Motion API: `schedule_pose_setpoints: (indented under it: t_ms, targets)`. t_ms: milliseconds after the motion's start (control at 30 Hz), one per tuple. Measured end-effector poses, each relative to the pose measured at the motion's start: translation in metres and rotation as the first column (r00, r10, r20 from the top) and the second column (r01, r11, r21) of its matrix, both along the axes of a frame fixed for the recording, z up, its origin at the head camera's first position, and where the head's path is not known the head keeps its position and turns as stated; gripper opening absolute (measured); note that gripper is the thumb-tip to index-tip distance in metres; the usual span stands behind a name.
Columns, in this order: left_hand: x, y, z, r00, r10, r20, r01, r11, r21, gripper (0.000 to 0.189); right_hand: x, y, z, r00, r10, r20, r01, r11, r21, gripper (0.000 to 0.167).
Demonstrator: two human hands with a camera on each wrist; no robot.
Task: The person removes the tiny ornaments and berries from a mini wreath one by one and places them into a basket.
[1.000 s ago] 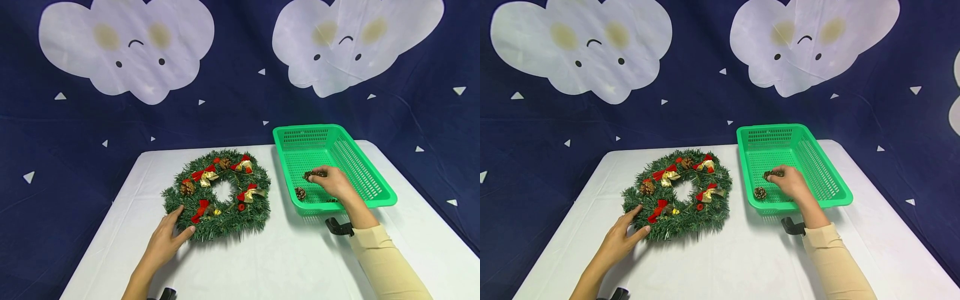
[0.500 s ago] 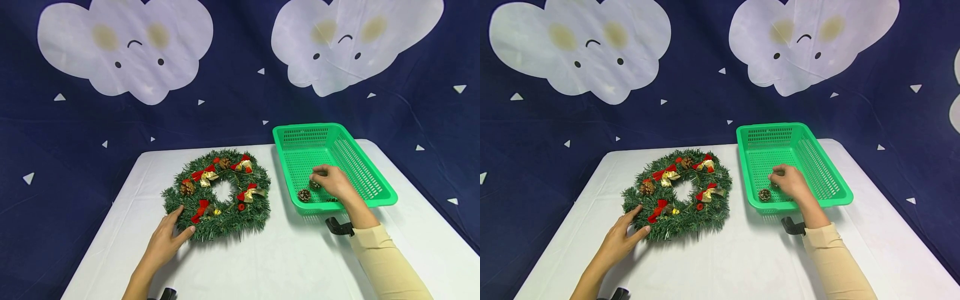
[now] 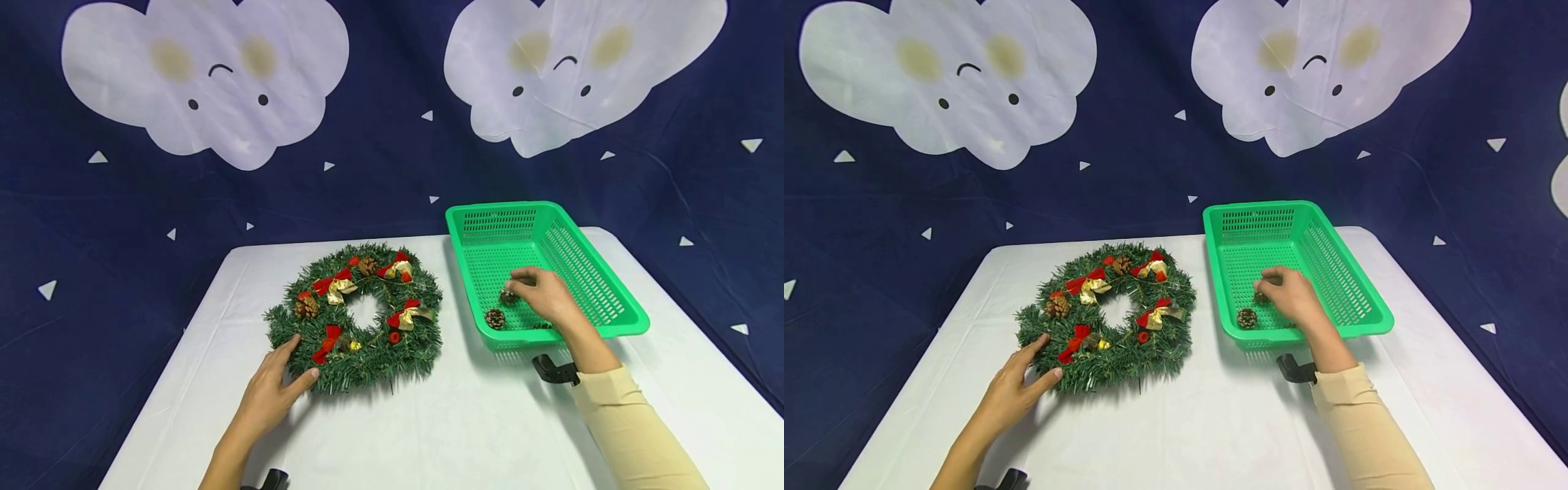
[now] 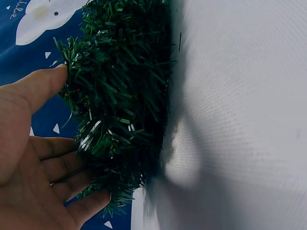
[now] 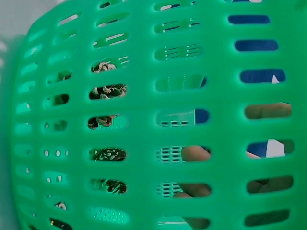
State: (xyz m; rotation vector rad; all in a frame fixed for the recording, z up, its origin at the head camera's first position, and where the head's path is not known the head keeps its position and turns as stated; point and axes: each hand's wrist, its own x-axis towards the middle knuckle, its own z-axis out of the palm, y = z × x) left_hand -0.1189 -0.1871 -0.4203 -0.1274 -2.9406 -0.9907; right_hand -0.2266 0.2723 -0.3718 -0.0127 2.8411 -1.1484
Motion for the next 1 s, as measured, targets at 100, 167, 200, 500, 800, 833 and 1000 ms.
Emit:
schedule_pose_setpoints:
  t_ms: [100,167,200,500,800,833,1000]
  targets:
    - [0.0,0.0,0.0,1.0,-0.001,-0.005,0.001,1.0,-0.001,0.078,0.0,0.0,0.001,1.0,-0.007,-0.024,0.007,1.0,-0.003,0.056]
    - [-0.001,0.0,-0.001,1.0,-0.003,-0.007,0.003,1.0,-0.002,0.079,0.002,0.0,0.001,0.999,-0.019,-0.049,0.018,1.0,-0.005,0.055]
    - [-0.001,0.0,-0.001,1.0,-0.005,-0.008,0.005,1.0,-0.002,0.078,0.003,0.0,0.001,0.997,-0.026,-0.069,0.026,1.0,-0.006,0.055]
    - [0.0,0.001,0.0,1.0,-0.006,0.008,0.006,1.0,-0.007,0.079,0.009,-0.006,0.002,0.951,-0.101,-0.291,0.092,0.995,-0.043,0.047]
    - [-0.001,0.0,0.001,1.0,-0.004,-0.007,0.004,1.0,-0.003,0.079,0.015,-0.028,0.012,0.903,-0.136,-0.408,0.09,0.988,-0.129,0.04]
    - [-0.001,0.0,0.001,1.0,-0.004,-0.008,0.004,1.0,-0.003,0.079,0.016,-0.031,0.012,0.899,-0.135,-0.416,0.083,0.986,-0.141,0.039]
    - [0.0,0.001,0.001,1.0,-0.002,-0.006,0.002,1.0,-0.003,0.079,0.019,-0.046,0.018,0.892,-0.128,-0.434,0.044,0.979,-0.198,0.037]
